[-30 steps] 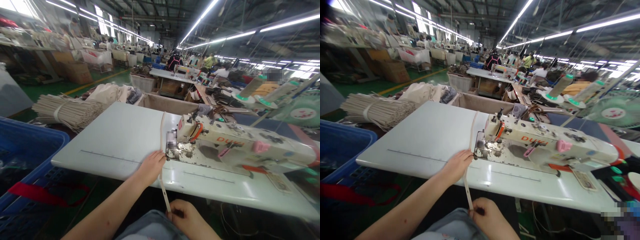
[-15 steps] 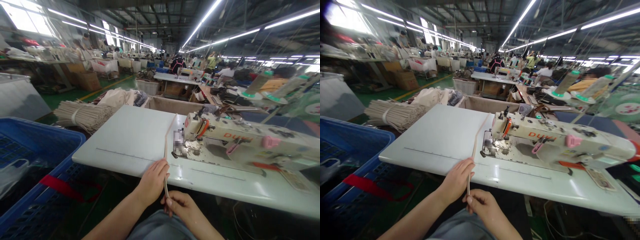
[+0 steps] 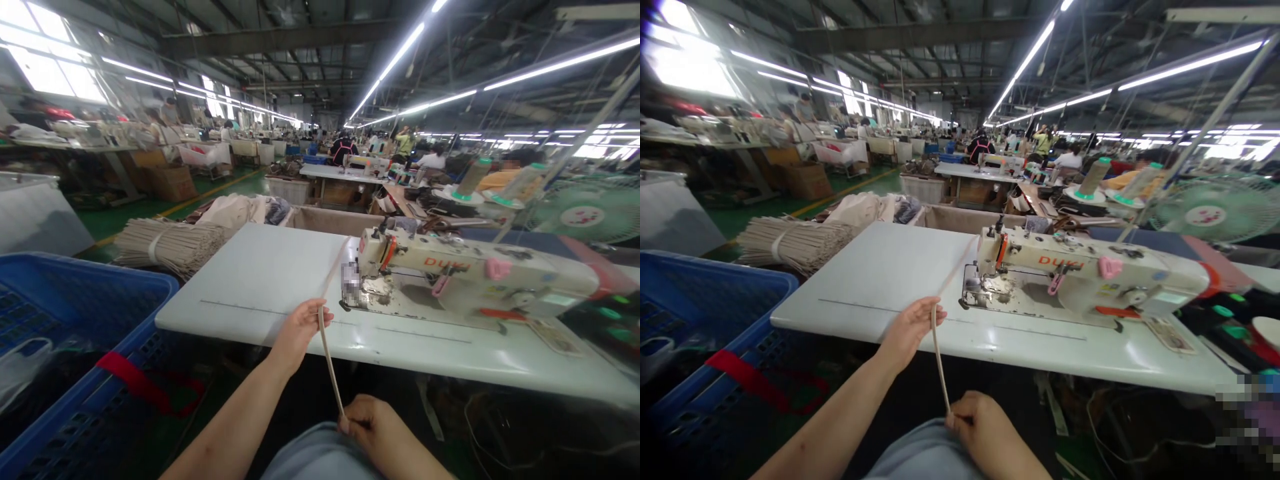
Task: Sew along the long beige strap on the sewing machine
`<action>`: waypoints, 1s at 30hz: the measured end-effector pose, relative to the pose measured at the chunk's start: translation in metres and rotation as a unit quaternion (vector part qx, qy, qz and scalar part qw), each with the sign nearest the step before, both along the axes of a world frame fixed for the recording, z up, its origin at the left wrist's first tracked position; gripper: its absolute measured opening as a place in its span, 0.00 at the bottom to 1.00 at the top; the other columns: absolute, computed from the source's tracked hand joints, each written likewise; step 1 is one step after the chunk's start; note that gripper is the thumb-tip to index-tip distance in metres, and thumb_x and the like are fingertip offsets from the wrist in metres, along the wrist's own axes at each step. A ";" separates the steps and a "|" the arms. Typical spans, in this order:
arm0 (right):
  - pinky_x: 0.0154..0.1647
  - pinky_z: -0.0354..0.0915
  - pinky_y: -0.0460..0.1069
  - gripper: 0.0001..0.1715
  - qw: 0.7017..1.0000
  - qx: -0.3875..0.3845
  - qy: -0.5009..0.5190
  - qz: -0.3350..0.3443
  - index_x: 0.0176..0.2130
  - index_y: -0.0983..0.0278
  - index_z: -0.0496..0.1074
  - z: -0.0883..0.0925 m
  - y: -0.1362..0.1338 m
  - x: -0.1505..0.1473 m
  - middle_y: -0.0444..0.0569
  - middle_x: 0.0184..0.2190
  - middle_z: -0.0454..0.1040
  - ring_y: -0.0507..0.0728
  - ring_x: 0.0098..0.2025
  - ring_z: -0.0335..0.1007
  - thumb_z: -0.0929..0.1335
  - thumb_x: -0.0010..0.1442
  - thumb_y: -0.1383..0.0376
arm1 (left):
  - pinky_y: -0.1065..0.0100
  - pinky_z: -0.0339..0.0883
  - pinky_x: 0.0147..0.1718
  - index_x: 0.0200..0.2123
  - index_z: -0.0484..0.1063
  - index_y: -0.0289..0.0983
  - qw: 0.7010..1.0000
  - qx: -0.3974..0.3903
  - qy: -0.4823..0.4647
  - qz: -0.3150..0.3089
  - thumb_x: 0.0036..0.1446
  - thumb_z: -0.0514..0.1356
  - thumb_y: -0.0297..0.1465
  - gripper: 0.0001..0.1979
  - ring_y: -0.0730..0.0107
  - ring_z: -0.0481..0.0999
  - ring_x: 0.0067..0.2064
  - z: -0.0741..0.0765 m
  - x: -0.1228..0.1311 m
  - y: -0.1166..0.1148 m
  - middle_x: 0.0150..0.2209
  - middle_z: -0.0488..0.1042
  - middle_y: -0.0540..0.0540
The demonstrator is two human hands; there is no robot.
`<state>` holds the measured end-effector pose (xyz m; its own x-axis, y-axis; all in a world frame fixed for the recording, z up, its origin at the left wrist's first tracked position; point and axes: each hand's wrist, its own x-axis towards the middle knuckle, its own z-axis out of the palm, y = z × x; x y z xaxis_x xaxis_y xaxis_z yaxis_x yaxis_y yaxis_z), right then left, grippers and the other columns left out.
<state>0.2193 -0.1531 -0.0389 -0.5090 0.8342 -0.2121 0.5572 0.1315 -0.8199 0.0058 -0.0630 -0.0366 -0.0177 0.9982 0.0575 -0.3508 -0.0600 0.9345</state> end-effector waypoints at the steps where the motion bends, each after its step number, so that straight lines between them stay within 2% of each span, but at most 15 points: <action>1: 0.34 0.58 0.48 0.18 1.000 0.011 -0.020 -0.007 0.24 0.62 0.76 0.000 -0.001 0.001 0.45 0.27 0.72 0.55 0.32 0.68 0.68 0.63 0.60 | 0.55 0.73 0.54 0.52 0.72 0.37 0.997 -0.025 -0.071 -0.017 0.54 0.65 0.25 0.21 0.61 0.80 0.47 0.005 0.000 -0.001 0.46 0.77 0.42; 4: 0.33 0.58 0.48 0.17 0.998 0.024 -0.048 -0.036 0.23 0.62 0.76 -0.001 -0.003 0.005 0.46 0.26 0.73 0.55 0.30 0.68 0.69 0.61 0.61 | 0.58 0.74 0.49 0.53 0.69 0.35 0.980 -0.087 -0.175 -0.037 0.55 0.66 0.25 0.21 0.65 0.80 0.42 0.017 -0.002 -0.002 0.45 0.78 0.40; 6: 0.32 0.58 0.48 0.15 0.998 0.024 -0.046 -0.048 0.22 0.62 0.76 -0.003 -0.005 0.007 0.46 0.25 0.74 0.55 0.30 0.69 0.70 0.59 0.63 | 0.61 0.75 0.43 0.53 0.69 0.34 0.977 -0.115 -0.174 -0.035 0.58 0.66 0.28 0.20 0.69 0.79 0.38 0.020 -0.001 0.003 0.45 0.77 0.38; 9: 0.31 0.59 0.47 0.12 0.998 0.014 -0.052 -0.044 0.22 0.62 0.78 -0.006 -0.007 0.008 0.47 0.26 0.77 0.55 0.29 0.71 0.70 0.56 0.67 | 0.66 0.73 0.36 0.51 0.68 0.34 0.983 -0.133 -0.126 -0.024 0.57 0.68 0.28 0.20 0.73 0.76 0.35 0.017 0.002 0.018 0.46 0.75 0.38; 11: 0.31 0.59 0.47 0.12 0.997 0.005 -0.073 -0.027 0.23 0.62 0.79 -0.006 -0.007 0.008 0.47 0.27 0.78 0.56 0.29 0.72 0.69 0.55 0.69 | 0.71 0.68 0.29 0.50 0.69 0.34 0.987 -0.143 -0.077 -0.017 0.55 0.70 0.27 0.20 0.77 0.73 0.31 0.012 0.002 0.030 0.45 0.73 0.40; 13: 0.31 0.60 0.47 0.12 0.995 0.000 -0.096 -0.002 0.25 0.63 0.79 -0.003 -0.004 0.009 0.48 0.28 0.78 0.56 0.30 0.73 0.68 0.56 0.70 | 0.75 0.57 0.21 0.48 0.70 0.33 0.988 -0.155 -0.022 -0.013 0.54 0.70 0.26 0.20 0.81 0.67 0.26 0.008 0.001 0.042 0.41 0.71 0.44; 15: 0.34 0.63 0.47 0.12 0.996 0.006 -0.092 0.015 0.29 0.62 0.81 0.002 0.003 0.010 0.48 0.31 0.78 0.56 0.34 0.74 0.67 0.59 0.70 | 0.75 0.47 0.19 0.46 0.71 0.31 0.987 -0.158 0.012 -0.025 0.53 0.69 0.26 0.18 0.84 0.62 0.24 0.006 -0.002 0.049 0.38 0.69 0.45; 17: 0.39 0.66 0.48 0.13 0.998 0.021 -0.059 0.001 0.36 0.61 0.81 0.005 0.014 0.011 0.49 0.36 0.79 0.57 0.39 0.76 0.66 0.62 0.68 | 0.75 0.44 0.19 0.45 0.72 0.31 0.987 -0.148 0.018 -0.052 0.52 0.69 0.28 0.17 0.84 0.61 0.24 0.005 -0.006 0.052 0.39 0.70 0.44; 20: 0.46 0.69 0.51 0.13 0.996 0.067 0.004 -0.064 0.41 0.61 0.80 0.007 0.034 0.010 0.50 0.39 0.79 0.59 0.43 0.76 0.65 0.64 0.66 | 0.76 0.43 0.19 0.44 0.74 0.31 0.987 -0.137 0.013 -0.088 0.51 0.70 0.33 0.19 0.84 0.61 0.25 0.006 -0.009 0.051 0.40 0.71 0.43; 25: 0.49 0.73 0.57 0.12 0.970 0.199 0.041 -0.132 0.46 0.60 0.76 0.010 0.074 0.004 0.52 0.43 0.78 0.61 0.44 0.75 0.65 0.65 0.66 | 0.76 0.41 0.19 0.44 0.74 0.33 0.983 -0.161 -0.021 -0.086 0.47 0.73 0.38 0.23 0.84 0.59 0.24 0.005 -0.002 0.046 0.37 0.70 0.46; 30: 0.64 0.68 0.65 0.21 0.936 0.327 0.015 -0.129 0.57 0.63 0.70 0.007 0.115 -0.005 0.59 0.58 0.73 0.66 0.61 0.69 0.65 0.65 0.68 | 0.77 0.41 0.19 0.51 0.73 0.34 0.976 -0.193 -0.061 -0.082 0.48 0.73 0.35 0.27 0.84 0.60 0.23 0.000 0.005 0.038 0.36 0.70 0.47</action>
<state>0.2139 -0.0385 -0.0321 -0.2713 0.8768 0.3970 0.6179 0.4749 -0.6266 0.0106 -0.0246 -0.0362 0.1613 0.9353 -0.3151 -0.4362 0.3539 0.8273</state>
